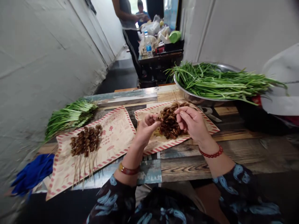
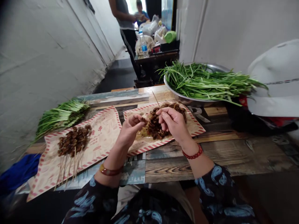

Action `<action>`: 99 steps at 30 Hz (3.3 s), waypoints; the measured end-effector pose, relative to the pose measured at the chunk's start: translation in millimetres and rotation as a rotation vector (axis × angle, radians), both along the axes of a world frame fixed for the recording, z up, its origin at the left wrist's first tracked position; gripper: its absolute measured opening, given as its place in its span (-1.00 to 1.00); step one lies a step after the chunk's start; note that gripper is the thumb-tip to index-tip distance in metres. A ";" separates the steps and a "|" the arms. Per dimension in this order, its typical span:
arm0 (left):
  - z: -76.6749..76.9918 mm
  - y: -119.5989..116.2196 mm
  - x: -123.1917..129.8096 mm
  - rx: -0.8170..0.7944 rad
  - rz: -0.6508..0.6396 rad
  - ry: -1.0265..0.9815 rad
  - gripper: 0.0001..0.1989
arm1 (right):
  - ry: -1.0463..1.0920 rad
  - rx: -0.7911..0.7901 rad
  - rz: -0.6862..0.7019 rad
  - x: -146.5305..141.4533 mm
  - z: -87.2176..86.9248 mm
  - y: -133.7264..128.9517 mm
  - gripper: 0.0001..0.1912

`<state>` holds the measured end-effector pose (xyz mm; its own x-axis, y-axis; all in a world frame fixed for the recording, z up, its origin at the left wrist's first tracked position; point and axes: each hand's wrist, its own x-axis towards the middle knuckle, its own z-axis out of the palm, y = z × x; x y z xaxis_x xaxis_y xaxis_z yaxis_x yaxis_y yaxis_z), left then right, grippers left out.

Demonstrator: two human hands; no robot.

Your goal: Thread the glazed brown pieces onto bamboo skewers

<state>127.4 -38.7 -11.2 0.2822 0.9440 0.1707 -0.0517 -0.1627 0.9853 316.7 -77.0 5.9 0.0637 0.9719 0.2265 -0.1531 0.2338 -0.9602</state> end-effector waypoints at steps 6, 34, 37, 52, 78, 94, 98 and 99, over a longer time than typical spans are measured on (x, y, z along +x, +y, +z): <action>14.6 -3.6 -5.5 -0.361 -0.011 -0.383 -0.57 | -0.161 -0.032 0.182 -12.8 4.3 -21.0 -0.64; 20.8 -1.4 -9.5 -0.480 -0.027 -0.584 -0.70 | -0.683 0.226 0.022 -14.5 -7.8 -21.6 -0.56; 20.9 -1.6 -8.8 -0.500 -0.008 -0.629 -0.74 | -0.726 0.253 0.004 -16.8 -6.0 -24.6 -0.58; 14.9 0.7 -7.8 -0.506 0.076 -0.629 -0.69 | -0.866 0.410 -0.030 -22.8 -10.3 -25.6 -0.57; 14.1 -2.6 -3.7 -0.473 0.116 -0.584 -0.67 | -0.868 0.403 -0.031 -23.4 -12.6 -24.2 -0.55; 15.8 -4.4 -2.1 -0.456 0.140 -0.593 -0.67 | -0.873 0.428 -0.033 -23.9 -13.9 -23.5 -0.54; 13.7 -4.4 -0.2 -0.441 0.118 -0.598 -0.67 | -0.871 0.425 -0.055 -24.5 -14.4 -23.4 -0.53; 13.5 -4.4 0.1 -0.437 0.118 -0.599 -0.67 | -0.870 0.425 -0.055 -24.6 -14.6 -23.4 -0.52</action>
<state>127.5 -43.0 2.3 0.1515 0.9793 -0.1340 -0.6063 0.1991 0.7699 292.1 -100.5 -8.7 -0.2495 0.7986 0.5477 0.5926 0.5733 -0.5659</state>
